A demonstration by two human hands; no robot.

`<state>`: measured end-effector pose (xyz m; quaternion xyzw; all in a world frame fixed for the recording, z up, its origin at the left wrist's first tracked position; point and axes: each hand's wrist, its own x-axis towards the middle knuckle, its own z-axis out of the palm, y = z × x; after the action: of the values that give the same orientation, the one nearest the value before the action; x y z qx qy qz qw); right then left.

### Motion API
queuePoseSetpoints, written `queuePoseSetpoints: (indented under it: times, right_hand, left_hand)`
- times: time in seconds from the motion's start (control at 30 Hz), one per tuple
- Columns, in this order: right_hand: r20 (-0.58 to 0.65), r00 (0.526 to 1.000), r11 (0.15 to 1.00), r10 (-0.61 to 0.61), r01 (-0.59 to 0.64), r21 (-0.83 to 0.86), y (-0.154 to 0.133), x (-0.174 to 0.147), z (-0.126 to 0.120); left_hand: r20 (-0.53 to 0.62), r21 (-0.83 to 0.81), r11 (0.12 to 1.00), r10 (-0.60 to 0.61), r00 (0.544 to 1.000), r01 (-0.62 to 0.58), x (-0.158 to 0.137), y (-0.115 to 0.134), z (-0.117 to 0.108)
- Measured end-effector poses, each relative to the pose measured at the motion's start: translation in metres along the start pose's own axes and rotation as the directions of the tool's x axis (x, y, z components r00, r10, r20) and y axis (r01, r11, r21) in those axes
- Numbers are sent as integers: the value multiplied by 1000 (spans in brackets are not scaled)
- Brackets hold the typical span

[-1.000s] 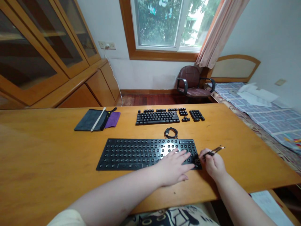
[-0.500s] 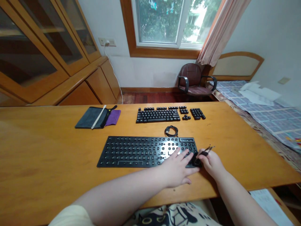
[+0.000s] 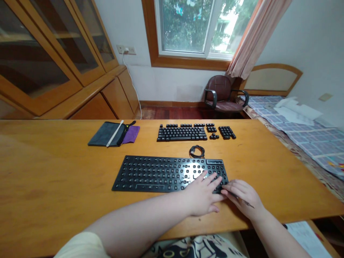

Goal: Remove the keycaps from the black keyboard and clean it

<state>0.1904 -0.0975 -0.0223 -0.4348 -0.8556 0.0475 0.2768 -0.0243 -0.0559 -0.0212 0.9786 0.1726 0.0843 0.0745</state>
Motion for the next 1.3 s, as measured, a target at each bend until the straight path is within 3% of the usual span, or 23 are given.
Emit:
queuePoseSetpoints:
  times: [0.3,0.53,0.67,0.77,0.83,0.9,0.97,1.03,1.07,1.17,1.3]
  right_hand:
    - [-70,997,999,-34,35,24,0,-4,4]
    - [-160,978,987,133,-117,109,3,-9,6]
    - [-284,897,940,337,-304,155,12,-16,9]
    - [-345,806,869,481,-388,306,12,1,3]
    - [-346,733,795,586,-435,423,10,28,-6]
    - [-316,687,731,655,-467,498,8,61,-13]
    - [-277,696,695,663,-433,574,8,94,-12]
    - [-201,728,644,655,-400,652,10,118,1]
    - [-172,739,626,652,-396,672,10,125,10]
    - [-156,760,617,631,-370,695,10,131,38]
    - [-168,837,664,521,-274,696,9,124,52]
  left_hand:
    - [-6,-23,1000,13,1000,-13,0,-2,1]
    - [-11,-49,999,-1,1000,0,0,0,3]
    - [-9,-94,996,1,1000,-2,0,0,1]
    - [-32,-275,961,-21,999,12,1,-4,-3]
    - [-105,-528,844,-180,978,99,5,-10,-6]
    - [-124,-803,566,-468,875,189,10,-19,-8]
    - [-1,-964,197,-678,735,180,16,-30,-12]
    - [122,-992,-98,-728,674,74,21,-39,-17]
    - [156,-979,-206,-734,661,2,22,-43,-19]
    - [217,-887,-423,-735,643,-185,23,-50,-24]
    - [299,-821,-537,-696,653,-197,20,-56,-25]
